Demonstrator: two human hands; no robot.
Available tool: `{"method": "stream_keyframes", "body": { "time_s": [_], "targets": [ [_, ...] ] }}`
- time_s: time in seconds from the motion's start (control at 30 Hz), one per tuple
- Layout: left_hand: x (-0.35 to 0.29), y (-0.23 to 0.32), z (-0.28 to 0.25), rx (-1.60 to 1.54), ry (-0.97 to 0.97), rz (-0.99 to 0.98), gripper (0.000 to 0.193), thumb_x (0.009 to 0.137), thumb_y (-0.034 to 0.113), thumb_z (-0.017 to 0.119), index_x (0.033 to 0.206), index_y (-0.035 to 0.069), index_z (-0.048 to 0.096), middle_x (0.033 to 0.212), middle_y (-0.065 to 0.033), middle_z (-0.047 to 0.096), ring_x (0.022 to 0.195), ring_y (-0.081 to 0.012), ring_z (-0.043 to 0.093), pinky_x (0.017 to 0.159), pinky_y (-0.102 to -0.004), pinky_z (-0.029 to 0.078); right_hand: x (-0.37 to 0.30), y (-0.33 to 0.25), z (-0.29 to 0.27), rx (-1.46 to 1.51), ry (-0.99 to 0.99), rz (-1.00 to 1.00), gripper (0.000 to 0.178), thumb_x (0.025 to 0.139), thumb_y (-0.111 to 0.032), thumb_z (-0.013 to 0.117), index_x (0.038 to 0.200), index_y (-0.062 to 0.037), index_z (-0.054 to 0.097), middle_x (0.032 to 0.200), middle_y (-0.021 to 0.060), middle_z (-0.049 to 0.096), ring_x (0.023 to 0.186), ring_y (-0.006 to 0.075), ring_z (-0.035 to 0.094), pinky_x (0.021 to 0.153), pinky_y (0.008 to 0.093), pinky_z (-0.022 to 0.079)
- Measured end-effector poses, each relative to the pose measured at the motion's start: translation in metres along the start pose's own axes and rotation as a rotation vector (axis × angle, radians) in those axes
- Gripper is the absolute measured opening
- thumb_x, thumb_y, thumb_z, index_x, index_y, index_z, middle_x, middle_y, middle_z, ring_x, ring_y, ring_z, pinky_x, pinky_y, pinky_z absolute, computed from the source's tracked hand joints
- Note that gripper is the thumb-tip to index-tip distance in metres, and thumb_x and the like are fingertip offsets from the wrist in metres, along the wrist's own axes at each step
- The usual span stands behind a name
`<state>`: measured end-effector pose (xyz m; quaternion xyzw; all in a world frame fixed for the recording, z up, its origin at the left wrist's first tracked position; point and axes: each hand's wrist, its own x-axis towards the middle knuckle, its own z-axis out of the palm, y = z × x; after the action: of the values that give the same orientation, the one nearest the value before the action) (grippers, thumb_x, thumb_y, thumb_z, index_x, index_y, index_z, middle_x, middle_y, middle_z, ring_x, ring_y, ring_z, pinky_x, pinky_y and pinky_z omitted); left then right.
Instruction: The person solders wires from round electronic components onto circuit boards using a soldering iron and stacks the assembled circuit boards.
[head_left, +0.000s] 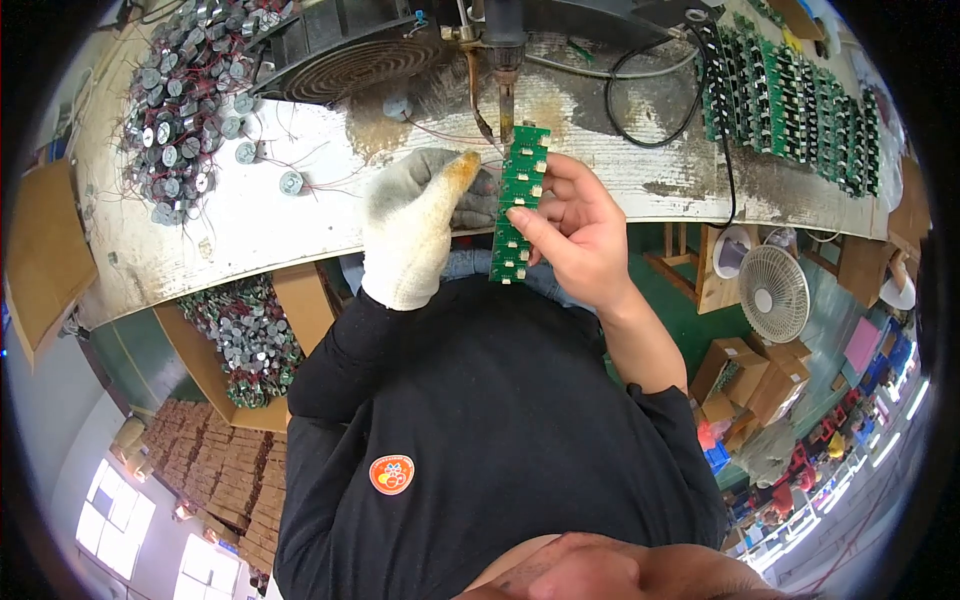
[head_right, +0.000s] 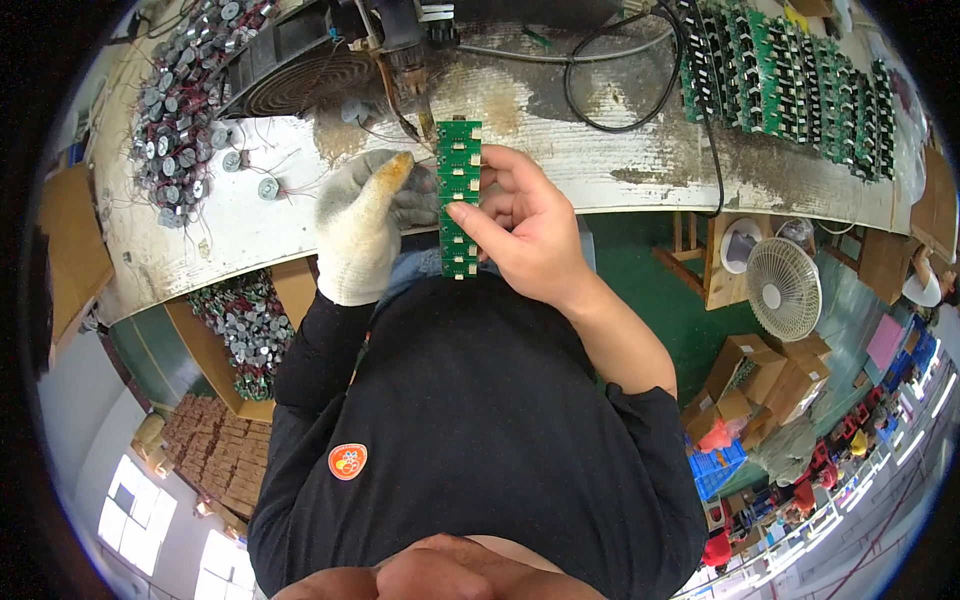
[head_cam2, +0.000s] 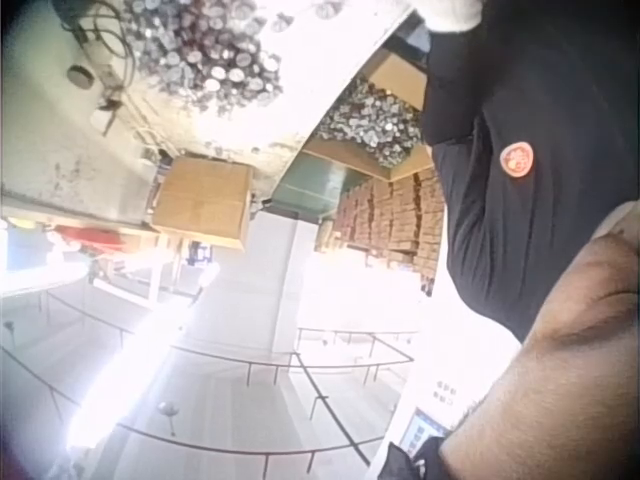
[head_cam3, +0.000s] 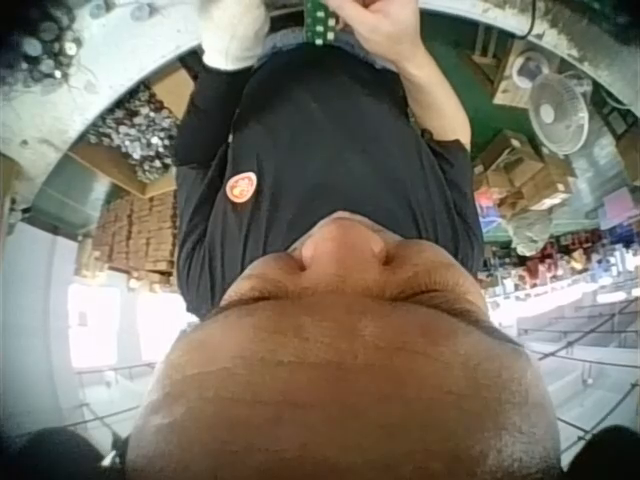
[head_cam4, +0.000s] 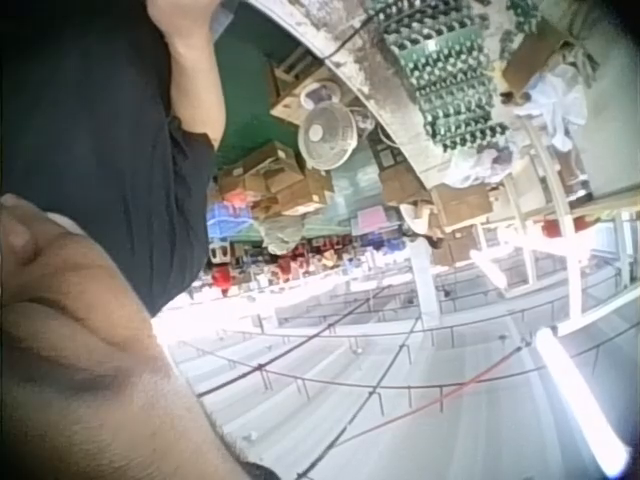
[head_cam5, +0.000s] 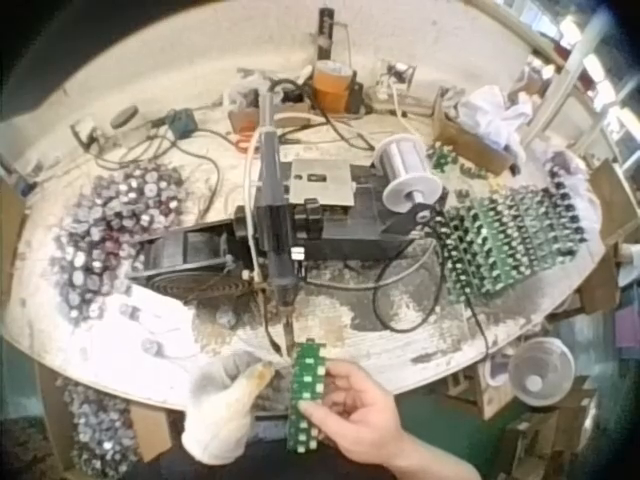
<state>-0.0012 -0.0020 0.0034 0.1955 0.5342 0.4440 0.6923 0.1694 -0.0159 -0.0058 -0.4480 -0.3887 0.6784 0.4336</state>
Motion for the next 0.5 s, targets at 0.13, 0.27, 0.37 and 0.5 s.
{"method": "stream_keyframes", "body": {
  "time_s": [0.13,0.27,0.37,0.5],
  "targets": [
    [0.0,0.005,-0.002,0.013,-0.007,0.003,0.021,0.091,0.018,0.061,0.095,-0.002,0.06,0.084,-0.009,0.067,0.071,-0.013,0.064,0.065,-0.0255,0.053,0.0,0.001,0.002,0.005,-0.005,0.003,0.044,0.086,0.003,0.062,0.125,0.0043,0.043,0.098,0.0082,0.059,0.07,0.0063,0.059,0.052,0.0191,0.047],
    [-0.006,0.005,-0.006,0.393,0.01,0.239,0.032,0.083,0.015,0.07,0.105,-0.004,0.057,0.097,-0.0134,0.065,0.088,-0.0183,0.063,0.077,-0.0295,0.051,0.0,-0.003,0.004,0.045,0.025,0.033,0.045,0.086,0.003,0.062,0.126,0.0033,0.042,0.1,0.0085,0.058,0.069,0.0072,0.06,0.049,0.019,0.046],
    [0.004,0.004,-0.023,0.957,-0.001,0.793,0.054,0.071,0.009,0.073,0.119,-0.002,0.05,0.127,-0.0237,0.045,0.115,-0.0362,0.05,0.094,-0.0394,0.045,0.003,0.0,-0.001,0.031,0.076,-0.013,0.046,0.086,0.003,0.061,0.128,0.0033,0.041,0.105,0.0107,0.059,0.064,0.0089,0.06,0.045,0.0196,0.046],
    [-0.016,0.01,-0.017,0.939,-0.076,0.726,0.045,0.072,0.007,0.072,0.113,-0.001,0.056,0.11,-0.016,0.057,0.085,-0.0237,0.063,0.077,-0.0329,0.052,0.01,0.004,-0.004,0.03,0.158,-0.045,0.047,0.087,0.004,0.059,0.13,0.0047,0.04,0.107,0.0131,0.059,0.063,0.0092,0.059,0.044,0.0201,0.047]
  ]
}}
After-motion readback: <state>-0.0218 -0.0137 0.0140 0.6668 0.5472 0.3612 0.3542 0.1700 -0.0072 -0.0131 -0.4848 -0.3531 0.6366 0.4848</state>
